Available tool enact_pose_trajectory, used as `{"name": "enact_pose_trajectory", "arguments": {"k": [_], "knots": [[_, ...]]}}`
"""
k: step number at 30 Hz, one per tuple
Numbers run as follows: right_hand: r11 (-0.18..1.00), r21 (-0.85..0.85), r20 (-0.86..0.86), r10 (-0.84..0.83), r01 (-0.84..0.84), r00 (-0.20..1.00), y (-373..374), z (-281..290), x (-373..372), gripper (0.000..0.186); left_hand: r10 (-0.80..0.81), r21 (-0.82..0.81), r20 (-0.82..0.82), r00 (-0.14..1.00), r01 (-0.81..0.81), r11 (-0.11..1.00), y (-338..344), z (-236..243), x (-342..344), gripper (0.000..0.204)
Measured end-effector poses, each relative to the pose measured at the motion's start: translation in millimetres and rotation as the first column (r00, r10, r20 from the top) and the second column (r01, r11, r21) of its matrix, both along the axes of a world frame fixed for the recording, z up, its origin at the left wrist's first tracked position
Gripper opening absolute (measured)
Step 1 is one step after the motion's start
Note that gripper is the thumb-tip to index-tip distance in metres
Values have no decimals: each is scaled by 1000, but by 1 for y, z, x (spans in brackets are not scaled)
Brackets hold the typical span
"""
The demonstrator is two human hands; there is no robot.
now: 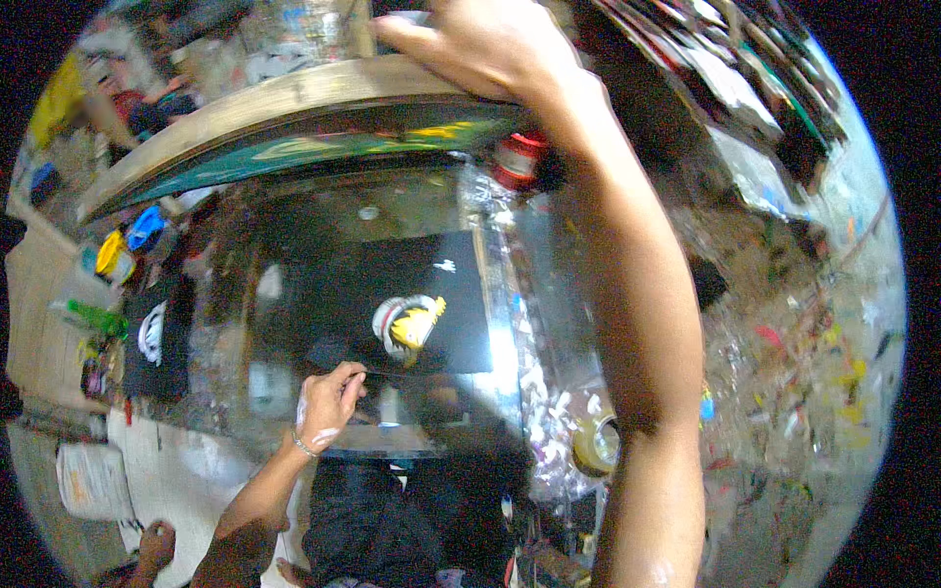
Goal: The person performs screen printing on black t-shirts. They place a t-shirt under a screen, pour yellow ink onto the screen, and use a squeegee to pull the ink across the mesh. After each print, they lift the screen, remove the printed t-shirt, and place a new one underneath to repeat the process.
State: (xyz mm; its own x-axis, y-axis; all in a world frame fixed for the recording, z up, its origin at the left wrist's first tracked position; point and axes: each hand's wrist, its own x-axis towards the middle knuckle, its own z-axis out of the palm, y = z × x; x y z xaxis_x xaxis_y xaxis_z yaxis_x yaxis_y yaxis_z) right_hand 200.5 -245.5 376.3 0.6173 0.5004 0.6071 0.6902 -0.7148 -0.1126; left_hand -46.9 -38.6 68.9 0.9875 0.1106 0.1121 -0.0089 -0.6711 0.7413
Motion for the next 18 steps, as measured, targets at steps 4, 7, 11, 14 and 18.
{"name": "enact_pose_trajectory", "arguments": {"k": [4,7,11,14,18], "knots": [[999,-8,102,48,-48,994,13,-3,11,72,220,-126,-53,974,-225,966,65,-7,-22,15],[995,9,-5,103,-103,995,15,-1,12,58,362,-192,74,929,-343,919,129,-19,-25,16],[1000,-14,-25,-11,11,1000,11,-3,21,52,613,-265,287,736,-554,789,230,-15,-60,17],[996,19,-13,88,-88,996,8,-5,31,54,865,-496,292,408,-709,502,295,-2,-99,19],[1000,-9,-24,-21,21,999,8,-5,34,53,925,-163,189,328,-919,359,324,4,-144,28]]}}
